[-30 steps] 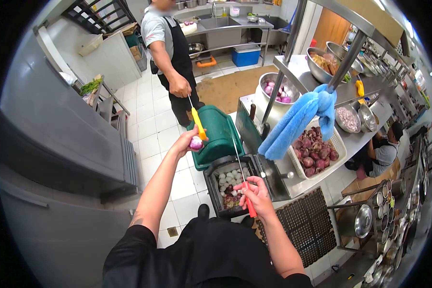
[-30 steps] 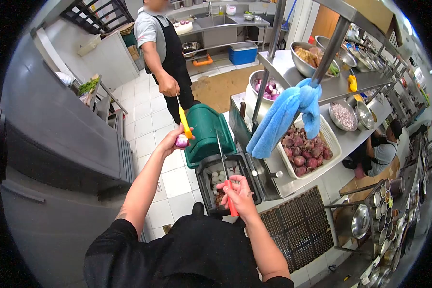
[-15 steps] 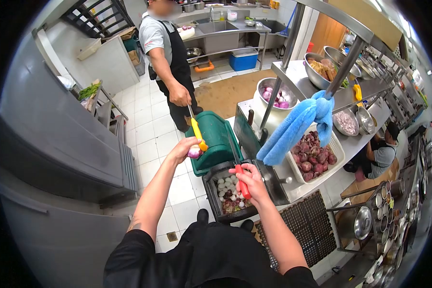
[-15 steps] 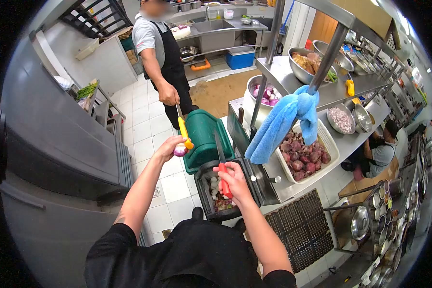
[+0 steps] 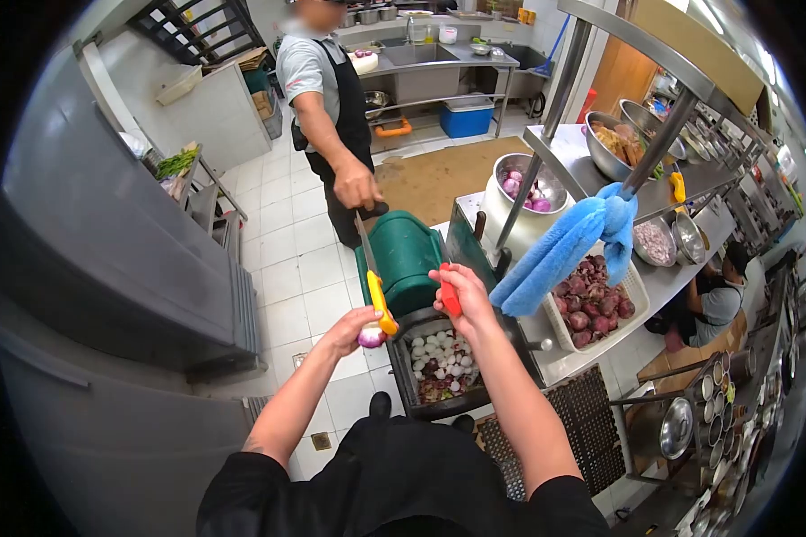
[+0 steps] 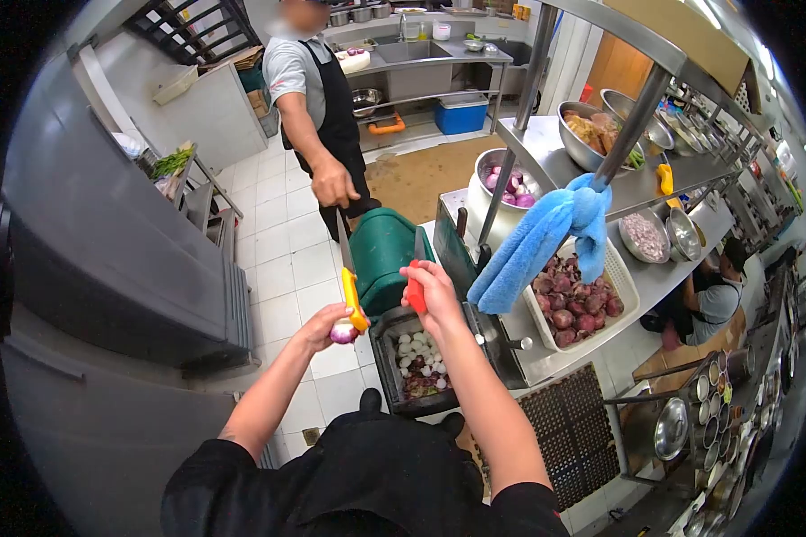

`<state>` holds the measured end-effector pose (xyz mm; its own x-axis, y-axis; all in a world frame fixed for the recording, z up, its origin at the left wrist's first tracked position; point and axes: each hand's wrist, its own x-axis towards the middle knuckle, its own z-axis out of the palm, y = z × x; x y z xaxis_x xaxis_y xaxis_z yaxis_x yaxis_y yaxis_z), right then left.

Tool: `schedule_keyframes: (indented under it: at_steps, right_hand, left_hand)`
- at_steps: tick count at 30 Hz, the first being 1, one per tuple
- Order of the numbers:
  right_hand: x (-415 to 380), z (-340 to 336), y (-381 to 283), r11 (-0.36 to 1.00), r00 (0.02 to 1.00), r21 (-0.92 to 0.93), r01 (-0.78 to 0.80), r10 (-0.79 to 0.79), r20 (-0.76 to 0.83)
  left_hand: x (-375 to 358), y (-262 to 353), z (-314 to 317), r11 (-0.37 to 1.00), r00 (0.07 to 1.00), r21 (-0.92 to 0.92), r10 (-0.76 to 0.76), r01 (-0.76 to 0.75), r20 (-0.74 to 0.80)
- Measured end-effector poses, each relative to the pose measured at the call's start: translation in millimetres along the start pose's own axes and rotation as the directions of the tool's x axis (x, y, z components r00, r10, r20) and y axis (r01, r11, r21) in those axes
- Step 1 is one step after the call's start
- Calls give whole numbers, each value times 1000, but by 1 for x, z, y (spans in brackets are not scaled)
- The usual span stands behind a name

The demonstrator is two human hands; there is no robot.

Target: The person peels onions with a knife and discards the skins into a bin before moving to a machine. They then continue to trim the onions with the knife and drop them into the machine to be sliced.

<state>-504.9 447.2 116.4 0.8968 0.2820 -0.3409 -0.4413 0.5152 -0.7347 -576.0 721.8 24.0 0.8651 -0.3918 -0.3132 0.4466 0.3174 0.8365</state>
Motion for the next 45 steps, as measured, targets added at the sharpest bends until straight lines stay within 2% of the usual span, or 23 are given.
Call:
schedule_keyframes:
  at_steps: [7, 13, 18, 19, 22, 25, 28, 29, 30, 32, 33, 34, 36, 39, 42, 43, 45]
  right_hand:
    - [39, 18, -6, 1000, 999, -25, -18, 19, 27]
    - [70, 51, -8, 992, 998, -110, 58, -56, 16]
    - [95, 74, 8, 947, 991, -292, 133, -136, 11]
    - [97, 77, 9, 943, 994, -316, 107, -113, 0]
    - [101, 85, 12, 925, 989, -353, 139, -149, -3]
    - [88, 86, 13, 928, 978, -307, 209, -206, 43]
    - [51, 74, 23, 854, 928, -367, 369, -357, 104]
    - [38, 59, 34, 787, 904, -448, 425, -399, 157]
    - [18, 47, 39, 723, 928, -587, 364, -335, 163]
    - [-22, 27, 65, 503, 852, -732, 459, -483, 203]
    - [-43, 19, 72, 402, 856, -809, 428, -468, 220]
    - [-55, 7, 82, 450, 917, -826, 340, -352, 186]
    - [-76, -9, 91, 445, 971, -869, 217, -188, 146]
    - [-80, -40, 110, 514, 970, -824, 237, -176, 169]
    - [-83, -58, 111, 821, 988, -549, 156, -127, 91]
    - [-92, -59, 101, 870, 993, -479, 117, -92, 74]
    - [-98, -78, 99, 934, 997, -349, 78, -65, 49]
  left_hand:
    - [-55, -42, 36, 983, 995, -158, -89, 93, 34]
    - [-88, -73, 56, 964, 992, -241, -94, 113, 88]
    - [-104, -77, 66, 966, 991, -235, -86, 107, 99]
    - [-105, -79, 65, 968, 991, -226, -83, 104, 101]
    - [-108, -78, 67, 978, 994, -189, -69, 84, 88]
    - [-105, -75, 66, 985, 995, -156, -59, 71, 78]
    - [-103, -72, 67, 986, 994, -146, -64, 78, 94]
    - [-101, -71, 68, 986, 992, -145, -67, 82, 105]
    - [-98, -71, 69, 989, 993, -131, -52, 66, 109]
    - [-91, -74, 74, 994, 993, -102, -26, 39, 119]
    - [-87, -74, 76, 997, 992, -65, -42, 50, 119]
    - [-82, -74, 79, 998, 991, -27, -59, 62, 122]
    - [-70, -81, 86, 995, 990, 71, -82, 74, 115]
    - [-55, -87, 109, 958, 994, 280, -82, 59, 70]
    - [-45, -84, 129, 827, 998, 562, -3, -33, 62]
    - [-39, -95, 128, 822, 995, 563, 55, -90, 78]
    - [-32, -105, 125, 862, 996, 504, 12, -56, 90]
